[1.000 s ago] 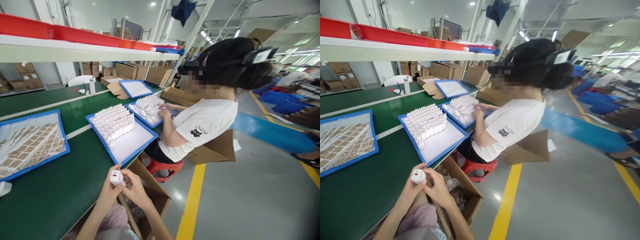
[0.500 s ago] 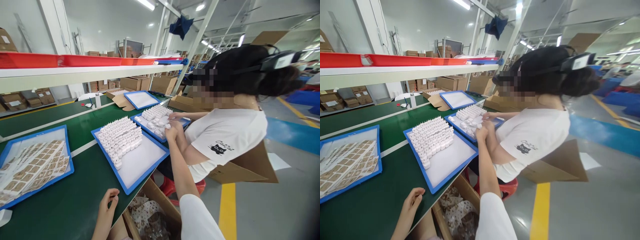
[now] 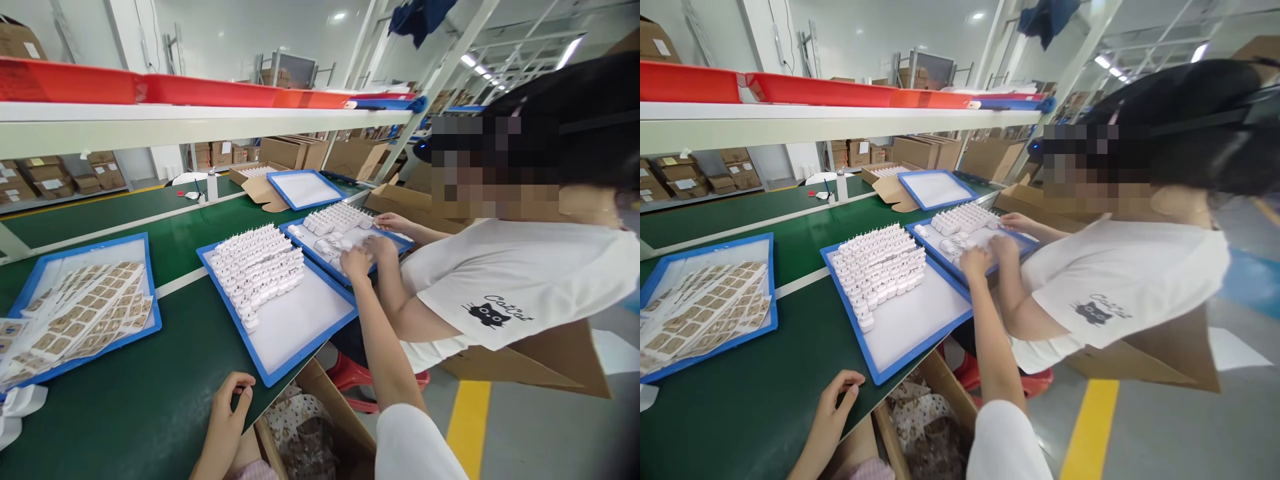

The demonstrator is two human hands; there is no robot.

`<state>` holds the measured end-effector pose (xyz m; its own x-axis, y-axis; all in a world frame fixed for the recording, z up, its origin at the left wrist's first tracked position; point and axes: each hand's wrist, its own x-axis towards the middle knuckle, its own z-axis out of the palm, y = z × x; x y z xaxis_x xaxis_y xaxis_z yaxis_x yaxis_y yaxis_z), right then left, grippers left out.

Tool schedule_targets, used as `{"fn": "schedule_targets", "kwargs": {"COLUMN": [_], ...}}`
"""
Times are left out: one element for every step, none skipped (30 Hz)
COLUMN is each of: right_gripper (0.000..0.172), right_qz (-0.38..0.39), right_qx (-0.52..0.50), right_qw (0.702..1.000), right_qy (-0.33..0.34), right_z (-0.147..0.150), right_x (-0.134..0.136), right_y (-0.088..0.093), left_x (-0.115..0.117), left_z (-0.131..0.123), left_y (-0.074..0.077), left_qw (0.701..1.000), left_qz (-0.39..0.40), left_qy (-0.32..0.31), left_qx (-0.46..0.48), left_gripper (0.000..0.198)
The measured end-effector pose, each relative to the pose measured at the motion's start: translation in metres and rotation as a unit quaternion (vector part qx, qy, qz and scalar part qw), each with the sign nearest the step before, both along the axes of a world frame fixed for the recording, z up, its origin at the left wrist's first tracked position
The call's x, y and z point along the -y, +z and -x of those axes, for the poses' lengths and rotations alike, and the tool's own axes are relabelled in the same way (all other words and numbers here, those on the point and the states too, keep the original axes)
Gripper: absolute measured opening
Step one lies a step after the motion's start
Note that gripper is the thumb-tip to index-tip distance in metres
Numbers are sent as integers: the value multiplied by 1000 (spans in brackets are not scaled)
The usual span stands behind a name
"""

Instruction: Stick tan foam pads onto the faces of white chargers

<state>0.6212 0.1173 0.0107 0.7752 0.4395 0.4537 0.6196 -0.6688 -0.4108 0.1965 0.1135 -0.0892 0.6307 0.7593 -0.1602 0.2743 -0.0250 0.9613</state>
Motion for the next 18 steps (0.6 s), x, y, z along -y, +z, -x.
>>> {"fn": "schedule_targets", "kwargs": {"right_gripper": [39,37,35,34,34,36,42,46,45,41,34,24,17,12,13,14,16,16], "right_qz": [-2,-6,-8,-5,1,8,14,12,9,4,-3,-11,-20,-32,-47,-65,-87,-110], "right_qx": [0,1,2,4,5,8,16,31,40,46,48,46,42,37,33,28,23,17], "right_qw": [999,997,991,980,964,947,923,899,891,887,892,901,909,915,920,925,928,932], "right_qy": [35,82,137,200,265,321,383,437,453,459,450,431,414,400,387,374,361,346], "right_z": [13,31,53,79,107,135,162,184,202,214,220,221,220,217,214,214,218,226], "right_x": [-2,-3,-3,-1,2,4,7,9,10,11,11,12,13,15,18,23,29,36], "right_y": [-4,-10,-18,-26,-36,-46,-56,-65,-72,-78,-82,-84,-85,-86,-86,-86,-85,-85], "left_x": [0,0,0,0,0,-1,-2,-3,-4,-6,-8,-9,-11,-12,-13,-13,-12,-9], "left_z": [0,0,-1,-1,-1,-1,-1,0,1,2,3,4,5,6,6,6,5,3], "left_y": [-1,-1,-1,-1,-1,0,1,2,3,4,4,5,5,5,6,7,9,11], "left_qw": [1000,1000,1000,1000,999,999,998,997,994,992,989,986,984,983,982,980,979,978], "left_qz": [-1,-1,0,1,4,9,17,30,46,64,80,93,102,109,115,123,132,142], "left_qy": [-1,-1,1,4,9,14,20,29,39,50,59,66,70,70,67,61,55,48], "left_qx": [5,10,16,24,33,43,56,71,86,99,111,120,127,132,137,142,146,148], "left_gripper": [43,42,41,41,41,41,41,42,43,45,47,49,51,52,52,53,54,57]}}
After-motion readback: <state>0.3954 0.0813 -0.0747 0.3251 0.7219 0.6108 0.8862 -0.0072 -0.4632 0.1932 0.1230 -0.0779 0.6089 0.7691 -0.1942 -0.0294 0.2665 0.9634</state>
